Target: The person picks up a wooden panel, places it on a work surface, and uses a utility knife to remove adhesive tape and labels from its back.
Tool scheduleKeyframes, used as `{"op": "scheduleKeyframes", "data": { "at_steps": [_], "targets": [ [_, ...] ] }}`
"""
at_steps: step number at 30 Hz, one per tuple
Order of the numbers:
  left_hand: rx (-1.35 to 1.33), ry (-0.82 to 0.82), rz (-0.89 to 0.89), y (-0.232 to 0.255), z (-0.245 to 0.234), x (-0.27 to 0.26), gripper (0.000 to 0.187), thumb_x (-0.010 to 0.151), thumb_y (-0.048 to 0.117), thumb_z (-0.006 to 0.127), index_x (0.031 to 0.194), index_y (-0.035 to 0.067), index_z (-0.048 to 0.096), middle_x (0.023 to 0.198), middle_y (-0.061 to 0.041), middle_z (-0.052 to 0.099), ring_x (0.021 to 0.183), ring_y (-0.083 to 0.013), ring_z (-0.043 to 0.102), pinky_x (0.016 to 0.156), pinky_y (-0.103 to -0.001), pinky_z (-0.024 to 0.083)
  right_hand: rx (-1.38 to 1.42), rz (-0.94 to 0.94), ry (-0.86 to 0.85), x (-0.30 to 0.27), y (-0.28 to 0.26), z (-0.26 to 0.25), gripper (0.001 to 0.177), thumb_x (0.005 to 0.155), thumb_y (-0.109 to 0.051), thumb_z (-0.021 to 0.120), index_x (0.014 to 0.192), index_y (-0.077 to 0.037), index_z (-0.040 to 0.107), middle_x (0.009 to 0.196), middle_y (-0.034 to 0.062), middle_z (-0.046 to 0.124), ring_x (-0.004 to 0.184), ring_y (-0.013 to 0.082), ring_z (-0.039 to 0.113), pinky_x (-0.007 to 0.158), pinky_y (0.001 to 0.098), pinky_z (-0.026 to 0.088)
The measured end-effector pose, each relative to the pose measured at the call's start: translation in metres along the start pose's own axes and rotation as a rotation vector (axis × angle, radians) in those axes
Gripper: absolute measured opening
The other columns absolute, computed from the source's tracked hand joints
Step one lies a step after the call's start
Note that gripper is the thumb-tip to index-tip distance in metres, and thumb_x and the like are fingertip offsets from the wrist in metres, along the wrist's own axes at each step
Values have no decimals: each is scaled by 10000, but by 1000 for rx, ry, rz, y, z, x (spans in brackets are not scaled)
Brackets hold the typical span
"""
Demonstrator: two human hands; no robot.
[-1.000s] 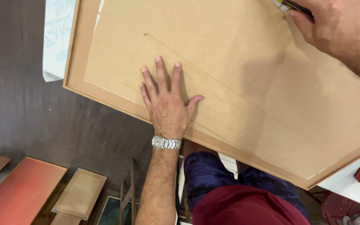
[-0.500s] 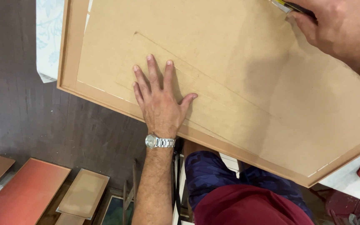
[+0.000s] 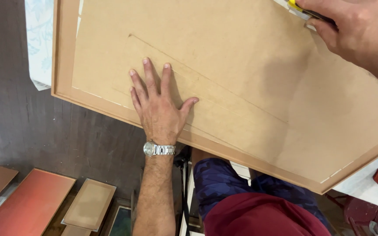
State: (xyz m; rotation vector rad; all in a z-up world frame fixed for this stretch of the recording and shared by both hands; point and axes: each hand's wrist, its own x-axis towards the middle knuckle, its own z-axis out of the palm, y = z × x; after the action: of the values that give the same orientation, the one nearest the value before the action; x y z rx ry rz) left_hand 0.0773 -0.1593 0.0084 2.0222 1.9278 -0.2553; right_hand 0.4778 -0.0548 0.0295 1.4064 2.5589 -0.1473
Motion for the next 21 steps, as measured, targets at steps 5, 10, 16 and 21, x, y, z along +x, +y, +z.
{"op": "scheduleKeyframes", "data": {
  "at_steps": [5,10,16,21],
  "targets": [
    [-4,12,8,0,1,-1,1055,881,877,629,1663,233,332,1723,-133,83,1565,-500,137,1190,-693,324,82,5,26,-18,9,13,340,1282,-249,726,1619,-228,763,1149,-44,713,942,165,655,806,297,496],
    [0,-6,1,0,1,-1,1079,878,894,623,1676,238,308,1727,-114,43,1572,-486,105,1198,-693,315,46,19,71,-29,12,18,287,1324,-291,726,1599,-252,797,1158,-114,762,915,107,694,758,254,488],
    [-4,4,9,-2,3,-2,1090,885,890,644,1684,243,281,1734,-111,35,1581,-493,117,1204,-702,317,49,40,26,-40,18,26,310,1320,-318,724,1619,-274,797,1072,-102,731,856,114,660,733,265,482],
    [0,9,19,-3,6,-4,1113,892,907,633,1698,244,246,1738,-112,8,1592,-486,96,1218,-705,316,82,51,34,-59,28,41,382,1276,-256,763,1656,-248,790,1183,-109,758,922,114,682,777,263,507]
  ]
}}
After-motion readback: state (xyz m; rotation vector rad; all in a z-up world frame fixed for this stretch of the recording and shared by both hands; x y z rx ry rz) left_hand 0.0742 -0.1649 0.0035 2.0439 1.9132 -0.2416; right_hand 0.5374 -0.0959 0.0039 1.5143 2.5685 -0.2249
